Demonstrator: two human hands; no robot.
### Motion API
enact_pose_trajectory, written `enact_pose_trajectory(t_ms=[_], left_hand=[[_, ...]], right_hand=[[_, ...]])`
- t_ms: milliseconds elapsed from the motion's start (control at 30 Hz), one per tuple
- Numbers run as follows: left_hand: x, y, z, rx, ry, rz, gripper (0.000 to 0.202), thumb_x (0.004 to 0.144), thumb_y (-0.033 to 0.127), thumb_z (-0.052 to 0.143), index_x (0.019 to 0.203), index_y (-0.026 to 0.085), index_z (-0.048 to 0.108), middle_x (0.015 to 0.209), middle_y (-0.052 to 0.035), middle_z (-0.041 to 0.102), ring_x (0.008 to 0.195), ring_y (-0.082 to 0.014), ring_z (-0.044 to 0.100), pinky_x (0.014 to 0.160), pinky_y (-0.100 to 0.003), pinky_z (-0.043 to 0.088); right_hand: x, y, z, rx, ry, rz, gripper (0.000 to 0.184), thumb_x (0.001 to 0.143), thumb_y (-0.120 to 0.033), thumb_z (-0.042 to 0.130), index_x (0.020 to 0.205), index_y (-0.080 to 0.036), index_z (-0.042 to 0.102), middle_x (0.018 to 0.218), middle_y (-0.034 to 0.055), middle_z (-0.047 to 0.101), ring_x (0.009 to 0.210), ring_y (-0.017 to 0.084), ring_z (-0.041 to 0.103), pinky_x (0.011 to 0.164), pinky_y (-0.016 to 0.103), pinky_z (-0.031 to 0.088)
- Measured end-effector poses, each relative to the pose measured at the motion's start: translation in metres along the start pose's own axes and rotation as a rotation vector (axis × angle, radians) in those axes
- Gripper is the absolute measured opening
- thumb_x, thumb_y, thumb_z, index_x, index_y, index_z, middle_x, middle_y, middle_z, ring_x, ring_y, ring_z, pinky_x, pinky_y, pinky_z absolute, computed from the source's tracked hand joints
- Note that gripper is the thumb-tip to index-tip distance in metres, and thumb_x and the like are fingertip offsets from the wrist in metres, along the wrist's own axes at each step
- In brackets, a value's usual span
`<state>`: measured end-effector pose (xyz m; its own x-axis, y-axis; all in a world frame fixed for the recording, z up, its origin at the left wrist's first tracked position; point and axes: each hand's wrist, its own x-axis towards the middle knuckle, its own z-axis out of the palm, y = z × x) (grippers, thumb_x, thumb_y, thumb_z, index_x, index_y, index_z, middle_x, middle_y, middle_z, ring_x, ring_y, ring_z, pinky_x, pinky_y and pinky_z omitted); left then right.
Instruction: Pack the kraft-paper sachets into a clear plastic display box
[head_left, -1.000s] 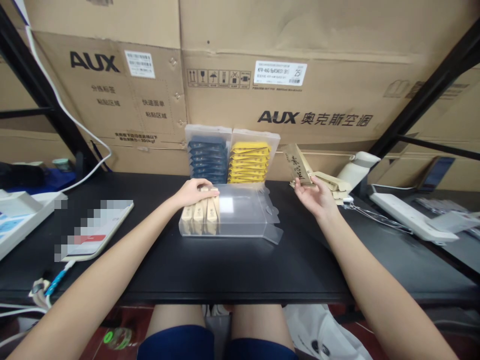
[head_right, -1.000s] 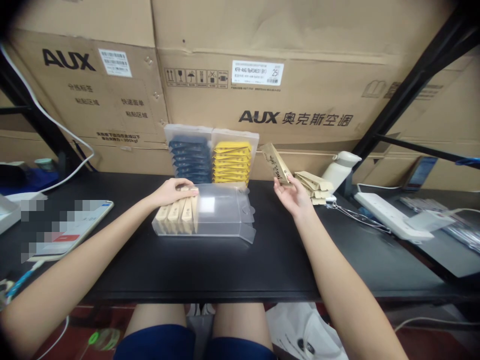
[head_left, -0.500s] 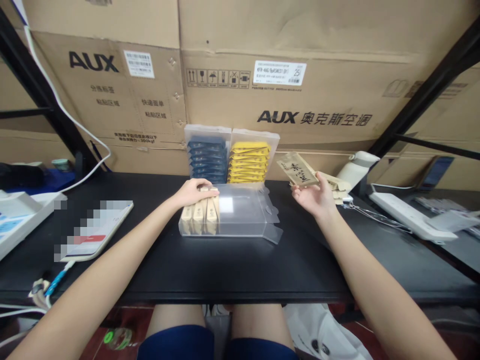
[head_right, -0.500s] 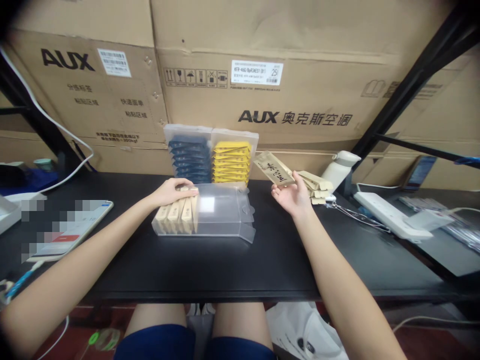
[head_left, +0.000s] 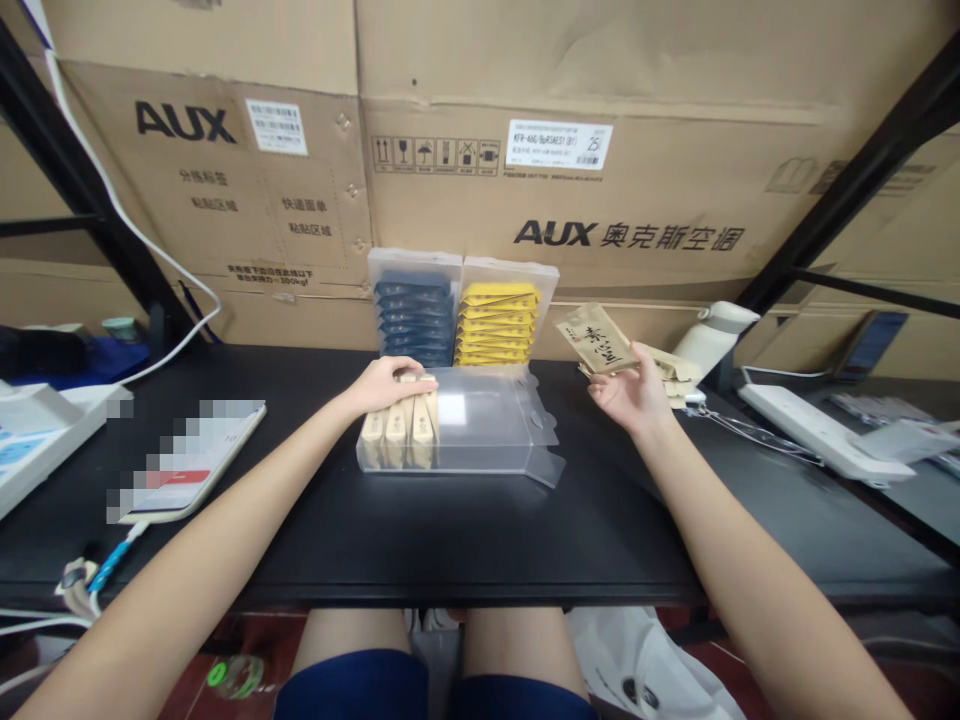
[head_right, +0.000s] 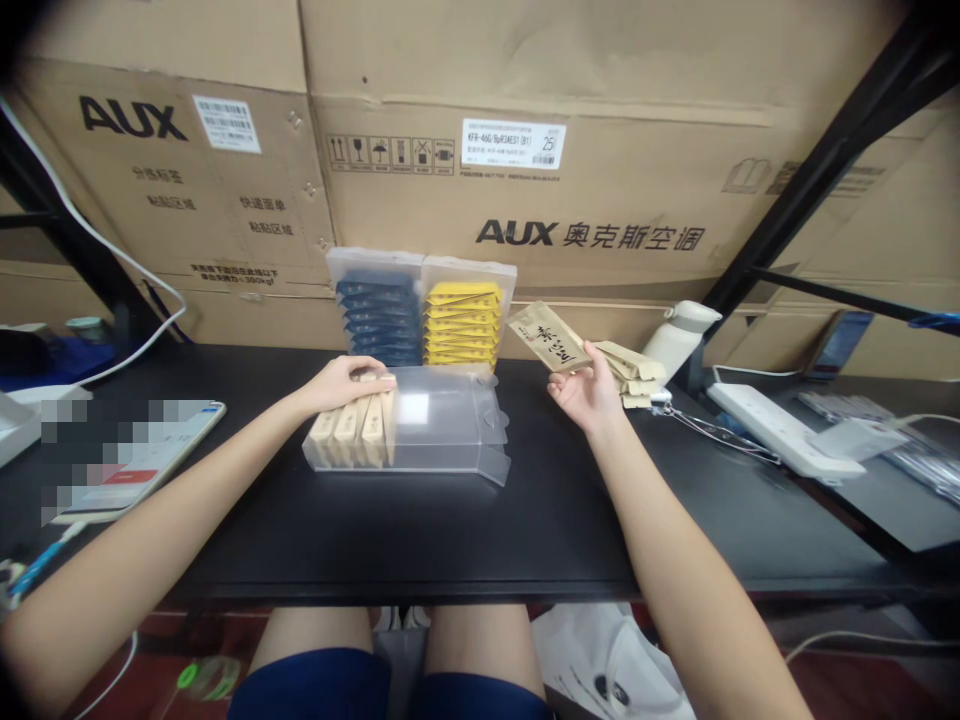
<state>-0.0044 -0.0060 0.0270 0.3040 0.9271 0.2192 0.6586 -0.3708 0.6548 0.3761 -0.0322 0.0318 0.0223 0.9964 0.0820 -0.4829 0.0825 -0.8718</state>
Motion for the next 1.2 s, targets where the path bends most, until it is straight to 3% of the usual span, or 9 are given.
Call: enact_pose_trajectory(t_ms=[267,433,567,733,967,1200], left_hand=[[0.001,0.0,0.0,0.007,0.0,0.008,0.054,0.066,0.063,0.066,0.098,0.02,0.071,0.106,-0.0062,0.071,0.097,-0.0266,0.063,0.084,-0.035,0.045],[0.001,0.0,0.0,0.005,-0.002,0.006,0.053,0.066,0.062,0.066,0.098,0.02,0.071,0.105,-0.006,0.071,0.095,-0.0259,0.063,0.083,-0.035,0.045],[0.0,0.001,0.0,0.004,-0.001,0.007,0.053,0.066,0.062,0.065,0.098,0.02,0.071,0.104,-0.0062,0.071,0.094,-0.0261,0.063,0.083,-0.035,0.046],[0.0,0.001,0.0,-0.008,-0.001,0.006,0.053,0.066,0.062,0.066,0.098,0.02,0.071,0.105,-0.0065,0.071,0.097,-0.0268,0.062,0.085,-0.036,0.046],[0.001,0.0,0.0,-0.003,0.003,0.003,0.053,0.066,0.062,0.066,0.098,0.02,0.07,0.106,-0.0065,0.071,0.098,-0.0266,0.062,0.086,-0.035,0.045],[0.002,-0.002,0.0,0.009,0.013,-0.02,0.053,0.065,0.062,0.067,0.098,0.02,0.071,0.105,-0.0062,0.071,0.096,-0.0266,0.063,0.084,-0.034,0.046]], right_hand=[[-0.004,0.001,0.003,-0.133,-0.027,0.103,0.027,0.061,-0.023,0.06,0.087,-0.022,0.067,0.084,0.0039,0.07,0.067,0.016,0.063,0.045,0.021,0.05],[-0.002,0.006,0.004,-0.19,-0.165,0.022,0.04,0.054,-0.009,0.069,0.092,-0.022,0.068,0.104,0.0032,0.071,0.093,0.019,0.066,0.068,0.023,0.057],[0.0,0.01,0.004,-0.226,-0.199,-0.001,0.043,0.053,-0.005,0.073,0.093,-0.02,0.067,0.108,0.0042,0.072,0.103,0.022,0.065,0.08,0.03,0.056],[0.003,0.012,0.001,-0.211,-0.115,0.018,0.038,0.053,-0.006,0.074,0.088,-0.02,0.066,0.102,0.0043,0.073,0.098,0.023,0.067,0.074,0.028,0.058],[0.002,0.009,0.003,-0.167,0.11,0.093,0.021,0.063,-0.008,0.069,0.08,-0.02,0.067,0.082,0.0006,0.073,0.064,0.011,0.064,0.042,0.015,0.048],[0.003,0.01,0.001,-0.187,0.176,0.126,0.023,0.055,0.001,0.063,0.063,-0.02,0.059,0.068,-0.0011,0.068,0.063,0.013,0.063,0.056,0.022,0.058]])
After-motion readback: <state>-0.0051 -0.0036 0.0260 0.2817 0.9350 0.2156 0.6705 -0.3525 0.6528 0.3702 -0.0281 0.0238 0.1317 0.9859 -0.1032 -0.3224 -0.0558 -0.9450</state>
